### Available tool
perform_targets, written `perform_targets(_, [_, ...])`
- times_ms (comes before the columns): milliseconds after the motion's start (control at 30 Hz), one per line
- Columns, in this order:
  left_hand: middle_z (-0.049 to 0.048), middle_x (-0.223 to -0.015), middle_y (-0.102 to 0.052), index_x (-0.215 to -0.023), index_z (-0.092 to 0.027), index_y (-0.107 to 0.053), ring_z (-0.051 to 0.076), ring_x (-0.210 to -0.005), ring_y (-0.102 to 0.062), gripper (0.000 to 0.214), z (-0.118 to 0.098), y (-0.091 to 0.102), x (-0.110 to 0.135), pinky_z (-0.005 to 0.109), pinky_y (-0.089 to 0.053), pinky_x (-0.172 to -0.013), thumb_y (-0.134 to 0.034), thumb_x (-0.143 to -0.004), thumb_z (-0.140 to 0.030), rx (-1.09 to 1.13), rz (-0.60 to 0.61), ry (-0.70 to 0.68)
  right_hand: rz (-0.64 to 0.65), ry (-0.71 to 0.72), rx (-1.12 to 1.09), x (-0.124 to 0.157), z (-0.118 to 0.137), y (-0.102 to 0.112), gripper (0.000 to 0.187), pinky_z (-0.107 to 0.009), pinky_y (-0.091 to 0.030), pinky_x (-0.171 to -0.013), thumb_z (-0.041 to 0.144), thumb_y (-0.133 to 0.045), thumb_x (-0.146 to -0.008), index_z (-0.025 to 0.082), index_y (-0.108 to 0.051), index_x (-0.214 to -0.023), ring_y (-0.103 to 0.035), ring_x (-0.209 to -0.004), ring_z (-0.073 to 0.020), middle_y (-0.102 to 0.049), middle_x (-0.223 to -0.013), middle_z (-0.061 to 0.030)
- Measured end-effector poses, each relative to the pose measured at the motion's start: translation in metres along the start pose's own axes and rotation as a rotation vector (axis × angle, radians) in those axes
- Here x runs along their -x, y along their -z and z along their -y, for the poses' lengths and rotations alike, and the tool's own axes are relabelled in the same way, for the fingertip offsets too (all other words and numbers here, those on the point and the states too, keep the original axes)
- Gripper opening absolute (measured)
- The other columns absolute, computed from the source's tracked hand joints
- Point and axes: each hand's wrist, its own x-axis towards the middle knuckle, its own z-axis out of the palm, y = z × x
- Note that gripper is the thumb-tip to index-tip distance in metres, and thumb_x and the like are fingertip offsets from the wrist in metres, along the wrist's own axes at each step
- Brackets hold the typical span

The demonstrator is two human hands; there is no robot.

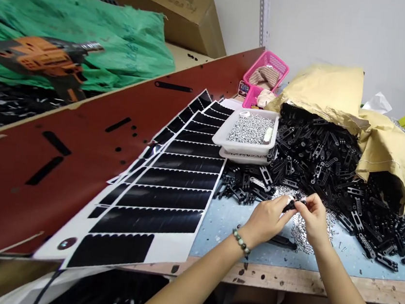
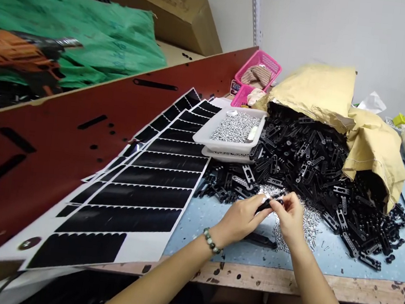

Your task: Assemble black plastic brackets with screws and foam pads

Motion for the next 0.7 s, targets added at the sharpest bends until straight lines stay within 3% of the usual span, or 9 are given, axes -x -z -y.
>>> perform_targets(133, [0.0052,-0.081,-0.065,-0.090,-0.018,-0.058,0.020,-0.075,-0.063,0.028,0.011,-0.002,0.004,0.027,-0.042,-0.066,-0.040,-0.096,-0.038,-0.095,0.086,-0.012,0.070,-0.009,0.108,0.003,-0.016,0.002,0.025,-0.025,-0.040,-0.059,0.042,-0.060,-0.082,0.022,-0.049,-0.075,-0.045,-0.061,-0.0122,-0.048,-0.067,0.0041])
perform_targets(233, [0.0043,-0.083,-0.066,-0.092,-0.019,-0.058,0.020,-0.077,-0.063,0.028,0.030,0.000,0.008,0.028,-0.043,-0.069,-0.041,-0.095,-0.040,-0.014,0.082,0.116,0.164,0.114,0.452,0.007,-0.032,0.005,0.018,-0.030,-0.043,-0.070,0.036,-0.048,-0.091,0.021,-0.057,-0.085,-0.052,-0.074,-0.0170,-0.057,-0.080,-0.0023])
perform_targets(367, [0.0038,-0.095,-0.066,-0.104,-0.019,-0.055,0.022,-0.090,-0.062,0.025,0.054,0.001,0.013,0.032,-0.046,-0.080,-0.044,-0.092,-0.039,0.173,0.054,0.261,0.265,0.291,0.920,0.016,-0.048,0.006,0.016,-0.037,-0.042,-0.075,0.025,-0.053,-0.089,0.022,-0.064,-0.078,-0.053,-0.083,-0.0231,-0.059,-0.083,-0.0074])
perform_targets(467, [0.0046,-0.096,-0.063,-0.101,-0.018,-0.056,0.021,-0.091,-0.060,0.022,0.061,-0.005,0.014,0.033,-0.045,-0.083,-0.045,-0.092,-0.034,0.226,0.097,0.182,0.279,0.316,0.928,0.020,-0.051,0.010,0.015,-0.037,-0.044,-0.075,0.027,-0.055,-0.089,0.023,-0.066,-0.081,-0.054,-0.083,-0.0227,-0.060,-0.083,-0.0067])
perform_targets(567, [0.0060,-0.100,-0.059,-0.098,-0.017,-0.061,0.019,-0.095,-0.056,0.020,0.062,-0.016,0.009,0.032,-0.044,-0.088,-0.048,-0.091,-0.030,0.254,0.161,0.005,0.212,0.323,0.801,0.024,-0.051,0.023,0.021,-0.037,-0.046,-0.080,0.030,-0.050,-0.092,0.022,-0.063,-0.107,-0.056,-0.094,-0.0229,-0.062,-0.099,-0.0089])
perform_targets(633, [0.0060,-0.099,-0.059,-0.095,-0.018,-0.064,0.020,-0.098,-0.053,0.018,0.062,-0.024,0.006,0.033,-0.042,-0.091,-0.050,-0.091,-0.028,0.228,0.219,-0.086,0.244,0.357,0.789,0.026,-0.054,0.031,0.027,-0.038,-0.046,-0.083,0.029,-0.049,-0.093,0.023,-0.059,-0.116,-0.056,-0.099,-0.0231,-0.063,-0.106,-0.0093])
perform_targets(700, [0.0060,-0.099,-0.059,-0.096,-0.019,-0.066,0.021,-0.099,-0.050,0.017,0.062,-0.029,0.005,0.035,-0.040,-0.092,-0.051,-0.091,-0.027,0.163,0.274,-0.131,0.319,0.408,0.836,0.029,-0.060,0.036,0.024,-0.039,-0.045,-0.083,0.028,-0.049,-0.093,0.025,-0.063,-0.112,-0.057,-0.095,-0.0226,-0.066,-0.102,-0.0076])
